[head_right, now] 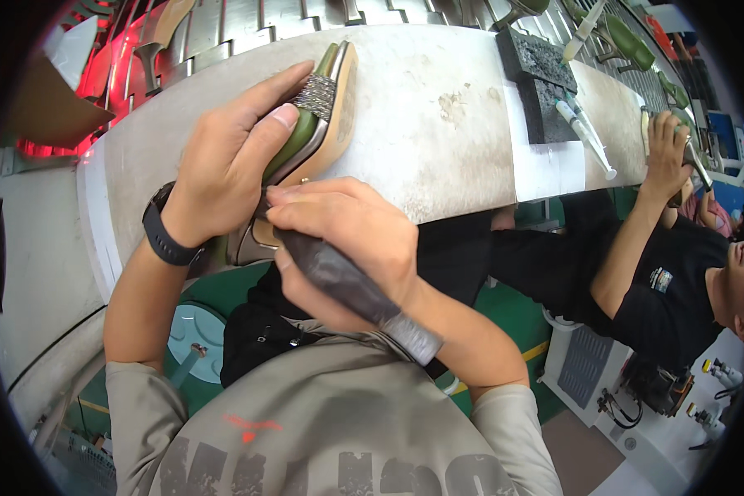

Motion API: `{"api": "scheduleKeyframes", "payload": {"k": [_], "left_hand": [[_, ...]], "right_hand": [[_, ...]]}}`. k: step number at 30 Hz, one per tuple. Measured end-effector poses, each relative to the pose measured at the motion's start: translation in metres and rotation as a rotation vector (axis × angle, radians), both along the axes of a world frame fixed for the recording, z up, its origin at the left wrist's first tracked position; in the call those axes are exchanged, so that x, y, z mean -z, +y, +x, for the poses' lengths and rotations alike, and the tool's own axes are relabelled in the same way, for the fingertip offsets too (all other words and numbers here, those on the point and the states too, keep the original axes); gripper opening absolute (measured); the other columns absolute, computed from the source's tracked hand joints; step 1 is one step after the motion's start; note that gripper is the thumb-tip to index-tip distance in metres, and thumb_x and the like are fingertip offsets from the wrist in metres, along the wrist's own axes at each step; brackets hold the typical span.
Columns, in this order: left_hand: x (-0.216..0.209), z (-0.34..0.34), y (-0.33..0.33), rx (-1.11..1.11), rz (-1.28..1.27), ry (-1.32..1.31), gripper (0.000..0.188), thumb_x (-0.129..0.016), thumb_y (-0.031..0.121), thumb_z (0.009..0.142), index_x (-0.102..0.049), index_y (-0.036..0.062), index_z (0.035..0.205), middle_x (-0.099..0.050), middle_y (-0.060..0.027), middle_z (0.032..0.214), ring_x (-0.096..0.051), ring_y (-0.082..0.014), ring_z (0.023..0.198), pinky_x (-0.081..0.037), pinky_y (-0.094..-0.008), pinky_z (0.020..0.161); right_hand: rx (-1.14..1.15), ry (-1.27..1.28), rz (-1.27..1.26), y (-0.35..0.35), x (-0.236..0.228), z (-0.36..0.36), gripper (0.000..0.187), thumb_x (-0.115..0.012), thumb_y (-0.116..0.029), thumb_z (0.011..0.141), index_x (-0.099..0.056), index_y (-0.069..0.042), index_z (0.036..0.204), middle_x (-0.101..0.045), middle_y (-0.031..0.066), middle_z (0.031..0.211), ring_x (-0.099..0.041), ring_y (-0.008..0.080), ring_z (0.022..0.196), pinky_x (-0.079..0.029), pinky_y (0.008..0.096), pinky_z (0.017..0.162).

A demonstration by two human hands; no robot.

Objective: The person hammers the edge of a high-heeled shoe with a tool, then picks up a sole component from the conveyor and presses it onto the bottom of the shoe before hammering the edges again.

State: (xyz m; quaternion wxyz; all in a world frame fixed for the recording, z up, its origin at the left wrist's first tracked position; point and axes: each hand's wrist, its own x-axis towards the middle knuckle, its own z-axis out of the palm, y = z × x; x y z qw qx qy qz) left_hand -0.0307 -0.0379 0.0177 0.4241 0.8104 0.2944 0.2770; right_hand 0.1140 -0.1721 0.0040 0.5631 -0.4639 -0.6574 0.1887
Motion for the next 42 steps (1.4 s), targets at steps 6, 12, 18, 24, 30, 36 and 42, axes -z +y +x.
{"api": "scheduleKeyframes", "payload": {"k": [6,12,18,24,30,36,42], "left_hand": [[0.016,-0.028,0.0,0.013,0.167,0.051,0.036,-0.054,0.019,0.107,-0.068,-0.0067,0.128,-0.075,-0.0211,0.111,-0.071,-0.0308,0.101,-0.053,-0.0369,0.092],[0.014,-0.026,-0.002,-0.052,0.19,0.027,0.032,-0.056,0.019,0.105,-0.072,-0.0053,0.12,-0.073,-0.0206,0.101,-0.069,-0.0352,0.092,-0.054,-0.0397,0.084],[0.014,-0.021,-0.004,-0.074,0.208,0.041,0.029,-0.059,0.018,0.104,-0.073,-0.0045,0.117,-0.074,-0.0208,0.101,-0.069,-0.0369,0.092,-0.054,-0.0414,0.083],[0.015,-0.02,-0.004,-0.076,0.164,0.014,0.031,-0.057,0.018,0.105,-0.072,-0.0055,0.118,-0.073,-0.0209,0.1,-0.069,-0.0364,0.09,-0.054,-0.0406,0.083],[0.02,-0.024,-0.003,-0.064,0.162,0.005,0.034,-0.055,0.02,0.107,-0.071,-0.0061,0.12,-0.073,-0.0211,0.1,-0.069,-0.0353,0.09,-0.054,-0.0402,0.083],[0.014,-0.02,0.0,-0.035,0.172,0.043,0.034,-0.054,0.02,0.107,-0.071,-0.0069,0.119,-0.074,-0.0221,0.104,-0.07,-0.0365,0.093,-0.054,-0.0396,0.086],[0.008,-0.023,0.001,-0.028,0.104,0.013,0.039,-0.058,0.029,0.105,-0.072,-0.0049,0.117,-0.073,-0.025,0.104,-0.069,-0.0429,0.098,-0.054,-0.0446,0.087]], "right_hand": [[0.148,-0.193,0.133,-0.007,-0.002,0.008,0.04,-0.078,0.008,0.068,-0.071,0.003,0.107,-0.076,0.0219,0.106,-0.076,0.0367,0.097,-0.062,0.0418,0.087],[0.018,-0.141,0.002,-0.007,-0.001,-0.001,0.043,-0.078,0.008,0.067,-0.07,0.002,0.108,-0.076,0.021,0.111,-0.076,0.0341,0.098,-0.062,0.0402,0.087],[-0.076,-0.125,-0.021,0.001,-0.001,0.007,0.042,-0.076,0.009,0.064,-0.07,0.002,0.105,-0.076,0.021,0.112,-0.076,0.0332,0.095,-0.063,0.0389,0.084],[-0.131,-0.208,0.051,0.002,-0.005,0.004,0.04,-0.071,0.008,0.066,-0.067,0.006,0.106,-0.075,0.0278,0.109,-0.075,0.0374,0.09,-0.063,0.0406,0.081],[0.115,-0.35,0.175,-0.004,-0.001,0.005,0.042,-0.074,0.008,0.07,-0.066,0.006,0.112,-0.075,0.0251,0.11,-0.075,0.0397,0.096,-0.062,0.0431,0.087],[0.302,-0.469,0.328,0.0,0.003,-0.013,0.027,-0.075,-0.001,0.07,-0.075,0.0,0.097,-0.077,0.0176,0.103,-0.074,0.0319,0.088,-0.063,0.0344,0.073],[0.003,-0.2,0.107,0.004,-0.015,0.018,0.036,-0.08,0.001,0.072,-0.072,0.001,0.106,-0.076,0.0159,0.105,-0.075,0.0315,0.092,-0.062,0.0372,0.082]]}}
